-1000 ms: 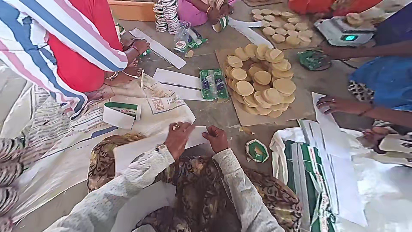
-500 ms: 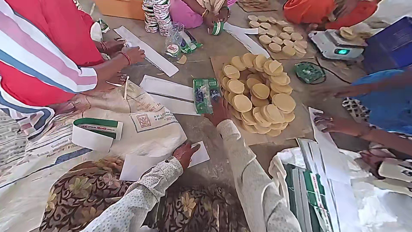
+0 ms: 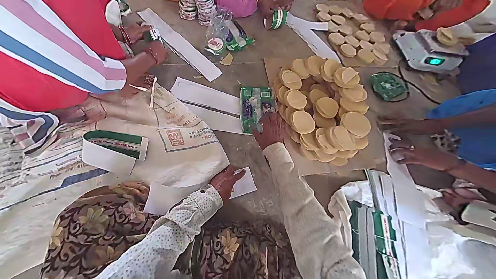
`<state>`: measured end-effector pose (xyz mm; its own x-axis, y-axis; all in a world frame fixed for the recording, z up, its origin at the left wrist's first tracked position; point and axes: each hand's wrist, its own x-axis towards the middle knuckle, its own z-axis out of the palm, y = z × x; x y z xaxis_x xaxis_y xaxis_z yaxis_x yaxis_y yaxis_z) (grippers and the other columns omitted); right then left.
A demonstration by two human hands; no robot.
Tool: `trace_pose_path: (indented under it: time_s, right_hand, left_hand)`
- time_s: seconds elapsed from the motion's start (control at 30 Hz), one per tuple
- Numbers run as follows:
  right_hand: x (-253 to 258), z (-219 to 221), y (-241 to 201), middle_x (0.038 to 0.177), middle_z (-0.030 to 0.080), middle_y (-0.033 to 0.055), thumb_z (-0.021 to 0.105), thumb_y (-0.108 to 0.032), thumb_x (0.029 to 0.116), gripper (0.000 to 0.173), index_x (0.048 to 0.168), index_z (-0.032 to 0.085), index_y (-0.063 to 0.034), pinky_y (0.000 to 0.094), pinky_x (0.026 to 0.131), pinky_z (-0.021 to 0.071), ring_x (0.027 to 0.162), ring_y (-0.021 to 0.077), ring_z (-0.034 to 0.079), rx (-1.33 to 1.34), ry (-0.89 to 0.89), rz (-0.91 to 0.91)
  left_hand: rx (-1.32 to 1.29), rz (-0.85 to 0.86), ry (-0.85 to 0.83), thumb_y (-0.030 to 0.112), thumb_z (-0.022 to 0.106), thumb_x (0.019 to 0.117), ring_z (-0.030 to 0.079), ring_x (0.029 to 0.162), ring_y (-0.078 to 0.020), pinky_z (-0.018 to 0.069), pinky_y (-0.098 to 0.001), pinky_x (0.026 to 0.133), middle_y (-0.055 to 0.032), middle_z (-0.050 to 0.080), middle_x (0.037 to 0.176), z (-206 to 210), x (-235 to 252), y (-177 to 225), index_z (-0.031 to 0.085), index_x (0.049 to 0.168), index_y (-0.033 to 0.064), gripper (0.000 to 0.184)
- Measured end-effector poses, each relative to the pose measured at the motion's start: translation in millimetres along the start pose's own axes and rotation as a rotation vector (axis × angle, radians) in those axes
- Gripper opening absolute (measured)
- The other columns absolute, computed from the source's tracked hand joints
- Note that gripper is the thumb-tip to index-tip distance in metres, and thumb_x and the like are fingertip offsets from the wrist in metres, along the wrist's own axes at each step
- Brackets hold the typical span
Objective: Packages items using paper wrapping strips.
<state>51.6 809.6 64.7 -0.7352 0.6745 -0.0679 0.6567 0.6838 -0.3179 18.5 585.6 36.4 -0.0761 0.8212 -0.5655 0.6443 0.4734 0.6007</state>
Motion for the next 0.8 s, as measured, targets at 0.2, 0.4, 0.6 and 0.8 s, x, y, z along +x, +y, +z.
trace_pose_path:
  time_s: [0.2,0.4,0.6,0.8]
  right_hand:
    - [-129.4,35.7,9.6,0.122,0.065,0.0275,0.053,0.001,0.0949,0.028,0.117,0.069,0.0072,0.0467,0.100,0.0507,0.115,0.0376,0.064,0.361,-0.167,0.023]
    - [-167.7,59.9,10.7,0.141,0.059,0.0198,0.049,0.013,0.0871,0.053,0.132,0.067,-0.0077,0.0546,0.106,0.0445,0.132,0.0404,0.054,0.074,-0.165,-0.069]
    - [-208.9,38.8,8.7,0.159,0.043,0.0192,0.051,0.015,0.0887,0.065,0.151,0.050,-0.0049,0.0540,0.114,0.0389,0.145,0.0397,0.042,-0.173,-0.416,-0.125]
    - [-183.8,28.4,-17.2,0.150,0.048,0.0230,0.053,0.015,0.0876,0.080,0.160,0.038,-0.0167,0.0569,0.103,0.0469,0.137,0.0441,0.049,-0.183,-0.473,0.009]
  left_hand:
    - [0.030,-0.025,0.006,0.002,0.068,0.0938,0.052,0.132,-0.0456,0.0474,-0.0563,0.106,-0.0268,0.031,0.160,0.3,-1.9,1.6,0.032,0.162,0.0250,0.080]
    - [0.057,-0.039,0.024,0.002,0.068,0.0930,0.048,0.136,-0.0446,0.0444,-0.0554,0.110,-0.0259,0.031,0.160,3.9,-2.4,2.6,0.033,0.162,0.0249,0.080]
    - [0.089,-0.036,0.038,0.003,0.068,0.0929,0.047,0.138,-0.0435,0.0426,-0.0543,0.112,-0.0249,0.032,0.160,4.4,-2.7,4.8,0.032,0.162,0.0247,0.081]
    - [0.076,-0.027,0.057,0.002,0.069,0.0923,0.048,0.136,-0.0454,0.0427,-0.0567,0.111,-0.0262,0.032,0.159,5.5,-4.2,5.5,0.035,0.160,0.0240,0.079]
